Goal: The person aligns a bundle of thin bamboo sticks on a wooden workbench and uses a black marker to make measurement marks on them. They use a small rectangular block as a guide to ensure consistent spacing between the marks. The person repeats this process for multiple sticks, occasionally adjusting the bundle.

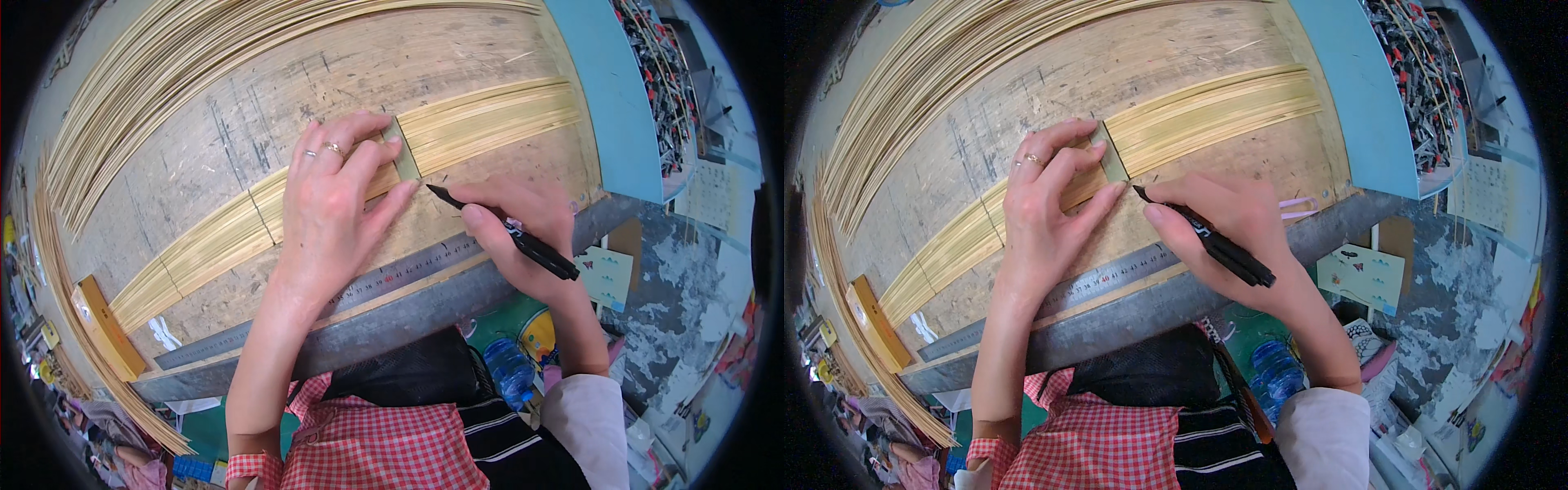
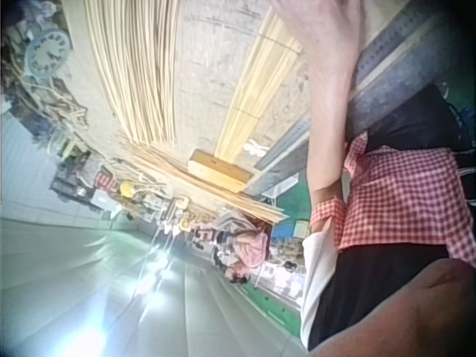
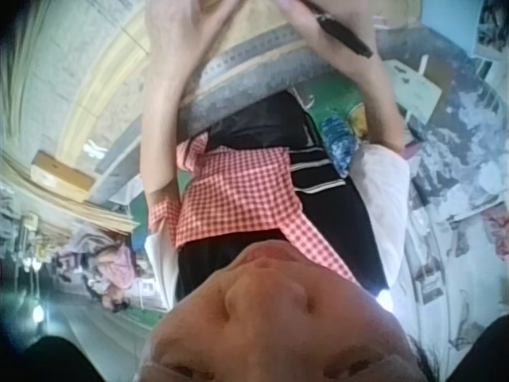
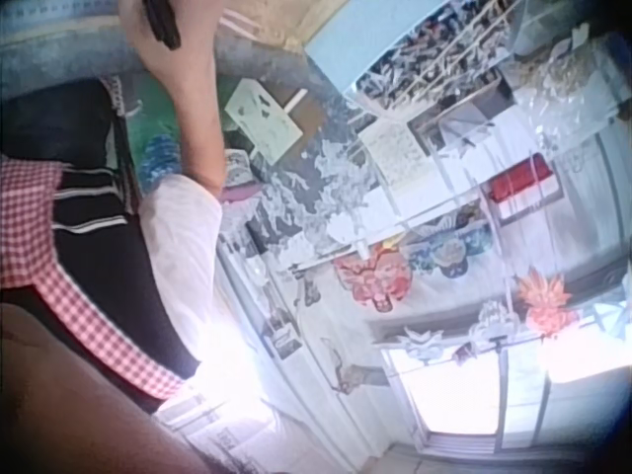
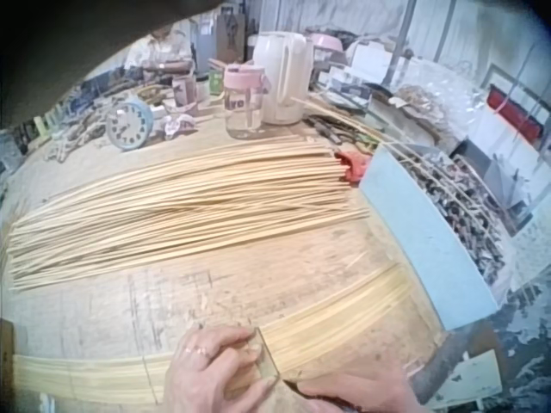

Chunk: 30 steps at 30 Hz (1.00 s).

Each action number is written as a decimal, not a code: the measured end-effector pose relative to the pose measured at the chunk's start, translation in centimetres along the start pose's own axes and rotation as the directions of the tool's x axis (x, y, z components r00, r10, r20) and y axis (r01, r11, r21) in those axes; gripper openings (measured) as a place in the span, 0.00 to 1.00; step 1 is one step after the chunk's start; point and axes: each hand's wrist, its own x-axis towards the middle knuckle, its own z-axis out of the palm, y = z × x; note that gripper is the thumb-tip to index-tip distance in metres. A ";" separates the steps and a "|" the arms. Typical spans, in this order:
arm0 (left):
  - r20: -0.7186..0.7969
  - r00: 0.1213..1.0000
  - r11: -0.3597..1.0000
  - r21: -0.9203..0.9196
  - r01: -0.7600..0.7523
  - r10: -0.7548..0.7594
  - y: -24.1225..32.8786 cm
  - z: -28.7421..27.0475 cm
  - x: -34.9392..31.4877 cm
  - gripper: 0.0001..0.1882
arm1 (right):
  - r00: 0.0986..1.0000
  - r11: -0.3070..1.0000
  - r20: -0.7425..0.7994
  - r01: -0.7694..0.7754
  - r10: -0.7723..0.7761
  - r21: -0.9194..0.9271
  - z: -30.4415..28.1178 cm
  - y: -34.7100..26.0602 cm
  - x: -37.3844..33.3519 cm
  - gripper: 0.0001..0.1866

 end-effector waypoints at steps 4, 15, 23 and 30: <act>-0.024 1.000 0.999 -0.033 -0.014 0.013 -0.2 0.2 -0.1 0.18 | 0.999 0.999 -0.028 -0.033 0.034 0.040 -0.8 -1.5 -1.0 0.09; 0.182 0.983 1.000 -0.015 -0.003 0.006 3.6 -5.0 -3.9 0.23 | 0.932 0.986 -0.362 0.068 -0.008 0.155 -0.2 -2.9 -3.0 0.19; 0.367 0.920 0.987 -0.026 0.161 -0.140 3.3 -9.2 -12.5 0.25 | 0.935 0.898 -0.128 0.272 -0.332 -0.346 3.3 -0.7 6.4 0.13; 0.236 0.919 0.945 -0.004 0.328 -0.318 1.6 -12.8 -16.7 0.23 | 0.971 0.830 0.202 0.216 -0.128 -0.514 4.8 -2.1 9.8 0.06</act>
